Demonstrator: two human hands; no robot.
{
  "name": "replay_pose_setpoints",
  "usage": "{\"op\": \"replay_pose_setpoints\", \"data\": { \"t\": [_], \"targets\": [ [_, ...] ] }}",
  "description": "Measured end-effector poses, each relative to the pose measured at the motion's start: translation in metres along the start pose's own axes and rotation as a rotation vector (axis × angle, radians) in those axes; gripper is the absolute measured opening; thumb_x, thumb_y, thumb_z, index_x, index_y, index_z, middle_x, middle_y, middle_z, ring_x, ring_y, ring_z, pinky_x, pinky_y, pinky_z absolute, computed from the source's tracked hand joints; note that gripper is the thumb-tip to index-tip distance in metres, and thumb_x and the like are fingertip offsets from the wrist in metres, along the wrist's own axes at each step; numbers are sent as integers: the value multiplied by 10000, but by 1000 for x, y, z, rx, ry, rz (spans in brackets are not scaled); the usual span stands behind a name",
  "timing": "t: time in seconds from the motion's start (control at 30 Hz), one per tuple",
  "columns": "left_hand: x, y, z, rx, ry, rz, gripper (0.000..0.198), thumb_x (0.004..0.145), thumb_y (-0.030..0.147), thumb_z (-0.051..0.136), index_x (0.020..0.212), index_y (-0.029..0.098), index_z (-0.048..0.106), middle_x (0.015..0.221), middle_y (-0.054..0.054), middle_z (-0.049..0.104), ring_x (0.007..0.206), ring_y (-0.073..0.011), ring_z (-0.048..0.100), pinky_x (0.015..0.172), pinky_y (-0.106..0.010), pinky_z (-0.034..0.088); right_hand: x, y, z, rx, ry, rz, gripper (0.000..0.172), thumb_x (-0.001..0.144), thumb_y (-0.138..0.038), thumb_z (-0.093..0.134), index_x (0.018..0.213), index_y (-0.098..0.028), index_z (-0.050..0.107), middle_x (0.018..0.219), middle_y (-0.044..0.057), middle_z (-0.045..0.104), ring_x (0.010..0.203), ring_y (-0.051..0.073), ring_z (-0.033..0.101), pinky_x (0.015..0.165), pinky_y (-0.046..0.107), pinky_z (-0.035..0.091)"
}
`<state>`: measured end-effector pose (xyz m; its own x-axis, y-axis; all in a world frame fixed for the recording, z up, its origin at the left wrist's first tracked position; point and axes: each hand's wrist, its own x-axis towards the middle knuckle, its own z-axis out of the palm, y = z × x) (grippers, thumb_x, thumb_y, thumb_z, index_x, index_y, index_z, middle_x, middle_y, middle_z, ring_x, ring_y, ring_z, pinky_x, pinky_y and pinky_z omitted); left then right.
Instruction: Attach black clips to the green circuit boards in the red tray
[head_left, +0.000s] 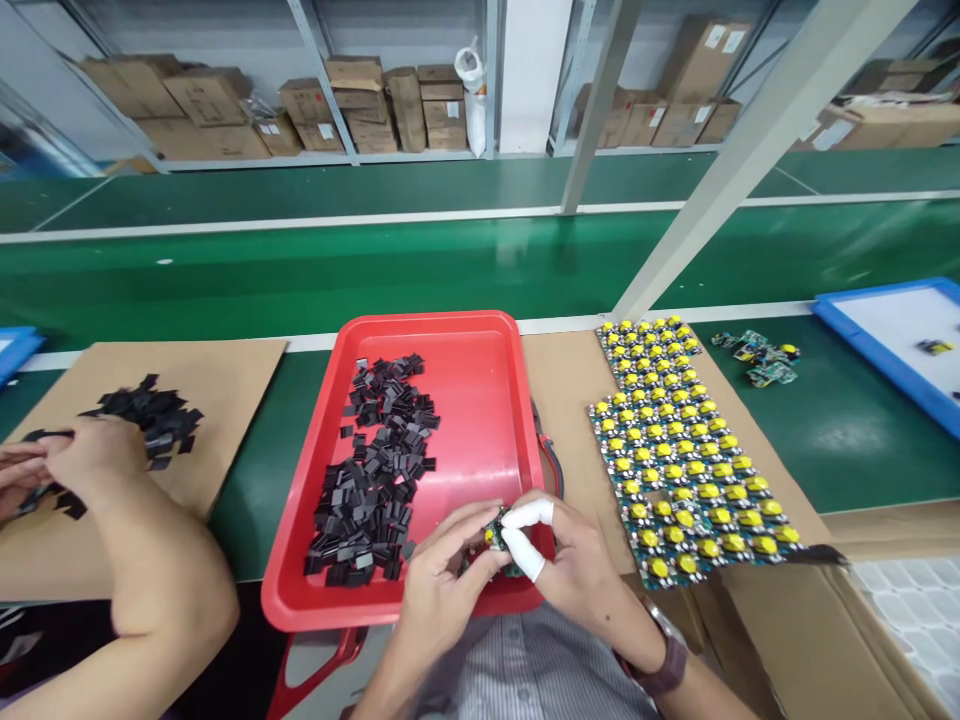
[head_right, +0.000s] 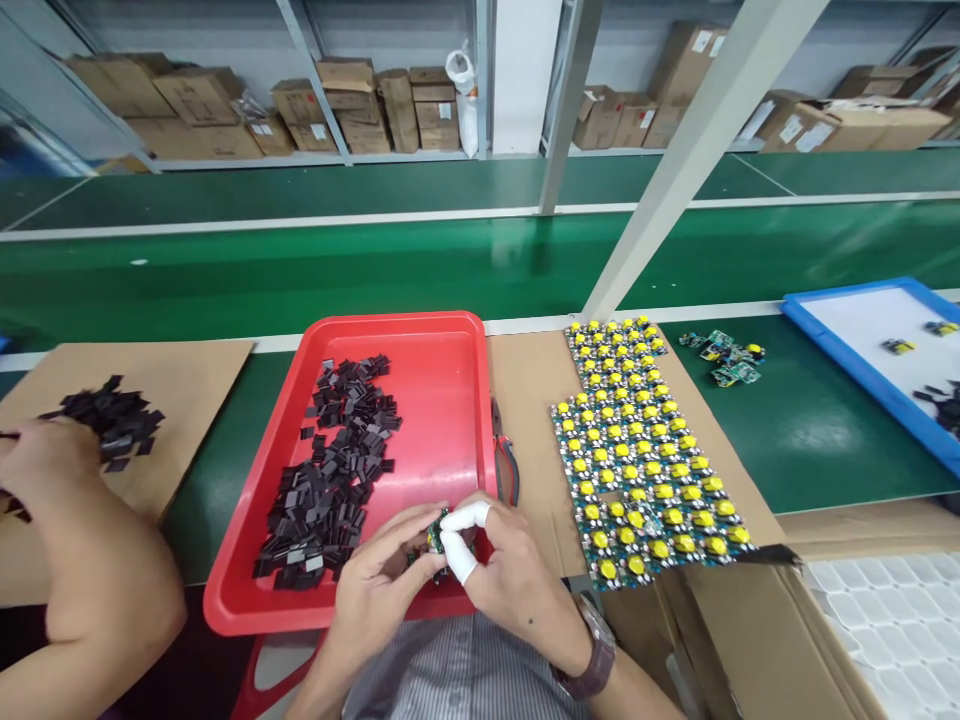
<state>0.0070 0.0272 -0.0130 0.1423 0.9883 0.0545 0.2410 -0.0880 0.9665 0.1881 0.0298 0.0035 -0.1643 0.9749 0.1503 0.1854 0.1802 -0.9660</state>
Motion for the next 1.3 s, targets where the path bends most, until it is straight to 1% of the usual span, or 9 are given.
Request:
{"op": "replay_pose_setpoints", "data": {
  "t": [0.17,0.3,0.4,0.47,0.57,0.7,0.87,1.13,1.3],
  "targets": [
    [0,-3,-1,17,-15,28,349,857,206,777,1194,294,772,1197,-79,774,1081,-244,744,969,-406,620,-1,8,5,3,60,16,147,952,-140,610,1014,-232,707,924,35,698,858,181,671,797,310,540],
    [-1,-5,0,33,-44,16,332,874,234,768,1204,276,764,1205,-93,761,1078,-249,738,944,-404,627,-1,13,4,69,33,23,137,943,-185,664,1034,-238,752,945,44,728,837,182,683,779,308,556],
    [-3,-6,1,68,-49,12,357,905,248,736,1260,288,728,1241,-87,732,1129,-246,711,975,-402,607,-1,16,1,217,4,134,152,940,-271,699,1065,-255,783,998,52,752,876,189,713,810,318,595],
    [-6,-9,3,100,-26,15,400,920,251,719,1315,299,686,1304,-86,691,1195,-253,677,1008,-404,587,-3,19,0,347,-2,220,238,920,-330,728,1144,-266,773,1025,53,767,911,197,739,852,342,622],
    [-10,-11,7,106,30,12,472,914,240,725,1371,295,624,1271,-79,694,1105,-231,718,946,-362,614,-7,21,3,468,98,301,313,850,-356,804,1147,-265,771,984,46,790,906,207,765,852,350,645],
    [-14,-8,13,102,134,82,389,907,161,713,1272,276,644,1074,-26,734,833,-154,748,786,-268,634,-12,21,8,495,133,294,214,848,-343,809,1045,-259,805,1018,55,780,917,211,763,842,345,652],
    [-14,-1,15,203,194,226,418,891,68,678,1261,262,669,1068,-40,717,923,-175,729,836,-278,616,-17,17,12,555,108,319,353,807,-292,851,1150,-284,772,987,32,757,900,197,751,887,367,646],
    [-15,1,15,214,240,263,425,875,65,681,1251,261,701,1036,-50,732,867,-189,730,796,-296,622,-11,10,13,492,75,320,296,801,-309,857,1083,-260,781,993,38,717,906,201,711,887,374,630],
    [-14,1,15,197,255,244,416,877,90,701,1254,266,702,1002,-35,726,838,-175,719,783,-280,607,-11,9,16,407,75,210,167,892,-270,767,1058,-278,780,1023,39,704,940,184,696,899,342,604]
  ]
}}
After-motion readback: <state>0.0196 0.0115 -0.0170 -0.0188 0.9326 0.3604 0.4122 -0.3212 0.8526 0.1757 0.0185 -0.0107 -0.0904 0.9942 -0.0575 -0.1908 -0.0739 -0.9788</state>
